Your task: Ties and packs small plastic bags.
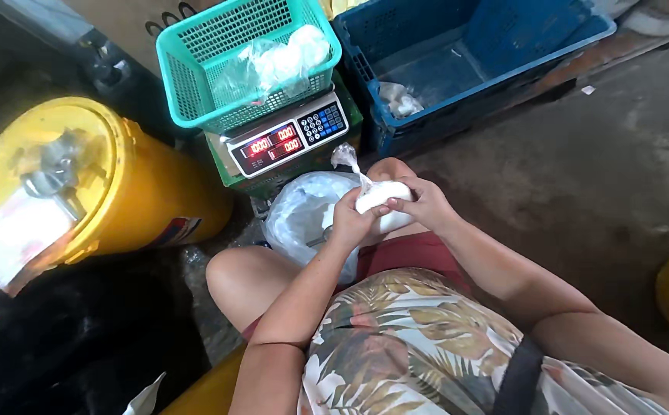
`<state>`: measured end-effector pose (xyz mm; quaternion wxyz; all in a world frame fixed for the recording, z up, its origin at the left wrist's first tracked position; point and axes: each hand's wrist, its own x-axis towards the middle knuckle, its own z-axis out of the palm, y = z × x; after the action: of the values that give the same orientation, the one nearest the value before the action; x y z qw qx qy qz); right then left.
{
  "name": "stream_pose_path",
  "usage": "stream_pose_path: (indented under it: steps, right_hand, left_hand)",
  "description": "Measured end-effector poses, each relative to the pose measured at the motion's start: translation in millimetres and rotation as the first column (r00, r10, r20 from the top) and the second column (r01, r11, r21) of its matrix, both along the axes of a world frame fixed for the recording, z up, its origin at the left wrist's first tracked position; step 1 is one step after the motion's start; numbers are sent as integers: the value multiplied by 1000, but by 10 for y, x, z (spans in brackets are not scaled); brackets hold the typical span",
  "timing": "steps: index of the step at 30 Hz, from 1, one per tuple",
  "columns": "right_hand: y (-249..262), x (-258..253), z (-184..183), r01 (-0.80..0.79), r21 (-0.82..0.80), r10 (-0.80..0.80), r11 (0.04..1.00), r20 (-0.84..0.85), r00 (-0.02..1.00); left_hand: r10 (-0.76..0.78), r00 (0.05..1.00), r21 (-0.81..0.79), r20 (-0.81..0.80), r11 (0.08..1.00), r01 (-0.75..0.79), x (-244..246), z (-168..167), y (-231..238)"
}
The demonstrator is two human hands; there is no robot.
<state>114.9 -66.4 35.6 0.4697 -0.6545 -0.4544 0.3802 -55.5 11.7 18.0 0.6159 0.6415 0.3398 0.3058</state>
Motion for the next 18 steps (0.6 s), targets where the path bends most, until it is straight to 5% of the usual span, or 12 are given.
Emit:
stream_pose_path:
  steps: [8, 11, 14, 16, 18]
  right_hand:
    - [-47, -122, 1, 7, 99, -30, 995, 226, 974]
    - [18, -115, -27, 169, -79, -171, 982, -25, 985]
    - [97, -93, -17, 283, -226, -348, 932, -346, 871]
    - [108, -113, 9, 273, -257, -362, 927, -426, 829]
    - [90, -150, -3, 198, -217, -280, 956, -475, 834]
  left_hand:
    - [134, 991, -140, -22, 981, -135, 46, -32, 11]
    - [152, 987, -146, -47, 977, -158, 70, -40, -1]
    - [44, 982, -289, -181, 953, -96, 67, 15, 64]
    - [-30, 962, -325, -272, 943, -63, 49, 90, 64]
    - [-62, 930, -193, -363, 981, -10, -8, 238, 18]
